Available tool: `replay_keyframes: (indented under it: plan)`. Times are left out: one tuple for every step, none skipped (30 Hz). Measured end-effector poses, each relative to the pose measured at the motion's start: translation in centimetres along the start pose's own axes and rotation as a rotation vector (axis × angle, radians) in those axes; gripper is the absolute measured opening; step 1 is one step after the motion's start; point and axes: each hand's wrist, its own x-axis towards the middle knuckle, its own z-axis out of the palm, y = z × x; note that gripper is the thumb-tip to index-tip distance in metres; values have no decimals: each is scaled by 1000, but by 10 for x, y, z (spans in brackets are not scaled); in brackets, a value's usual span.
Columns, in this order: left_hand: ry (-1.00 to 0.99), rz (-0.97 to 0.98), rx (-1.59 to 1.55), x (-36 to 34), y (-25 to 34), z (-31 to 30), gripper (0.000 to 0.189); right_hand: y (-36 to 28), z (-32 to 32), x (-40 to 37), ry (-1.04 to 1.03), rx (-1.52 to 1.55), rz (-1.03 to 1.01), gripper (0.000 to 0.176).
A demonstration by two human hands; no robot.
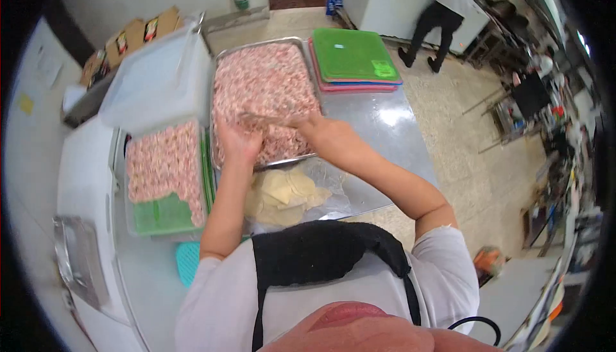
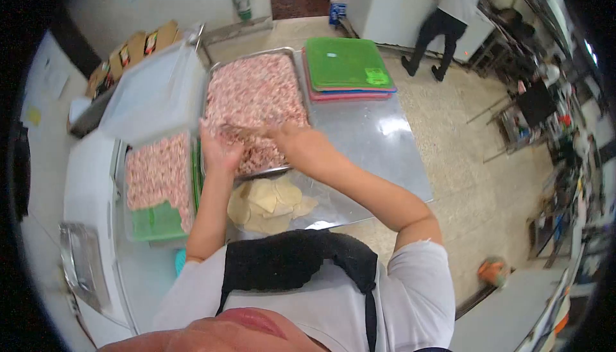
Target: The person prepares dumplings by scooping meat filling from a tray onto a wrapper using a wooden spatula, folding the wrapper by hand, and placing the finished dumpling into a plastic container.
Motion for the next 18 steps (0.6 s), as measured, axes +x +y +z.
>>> replay_keyframes:
  plan:
    - [-37,37,6,1,-2,1,58,0,5,0,43,68,-68,33]
    - [-70,84,3,-1,-3,0,56,6,13,-1,67,68,-58,33]
    - [-19,12,3,-19,1,11,50,13,22,1,39,158,-81,32]
    - [-34,27,9,-19,2,3,50,14,20,7,11,245,-112,32]
    - [-161,46,34,-11,5,-13,45,17,16,6,84,391,-144,29]
    - [-287,64,59,-8,10,-22,42,18,12,5,100,387,-156,29]
    - [-299,75,67,-15,17,-26,42,19,10,4,152,554,-106,29]
    - [-291,28,427,-23,25,-30,46,21,8,3,204,723,-52,29]
    - [-273,-21,787,-28,30,-28,55,26,5,2,218,726,-55,29]
    - [-278,-16,797,-35,31,-13,55,31,1,-1,62,723,-67,28]
    - [-419,323,1046,-44,31,2,60,33,-2,-2,-97,716,-80,27]
    - [-555,677,1277,-49,31,12,65,32,-5,-2,-90,717,-85,27]
    - [-581,711,1506,-39,40,3,65,29,-10,-4,-149,723,-84,30]
    - [-581,717,1510,-37,43,4,65,26,-11,-5,-210,729,-83,32]
    - [-689,515,1567,-34,47,6,59,21,-7,-6,-205,730,-90,32]
    - [-791,306,1613,-31,50,7,53,15,-2,-7,-184,754,-88,33]
    - [-648,321,1534,-24,48,-15,39,13,3,-7,-164,776,-86,34]
    - [-649,324,1539,-24,50,-14,39,17,14,-6,-159,778,-88,34]
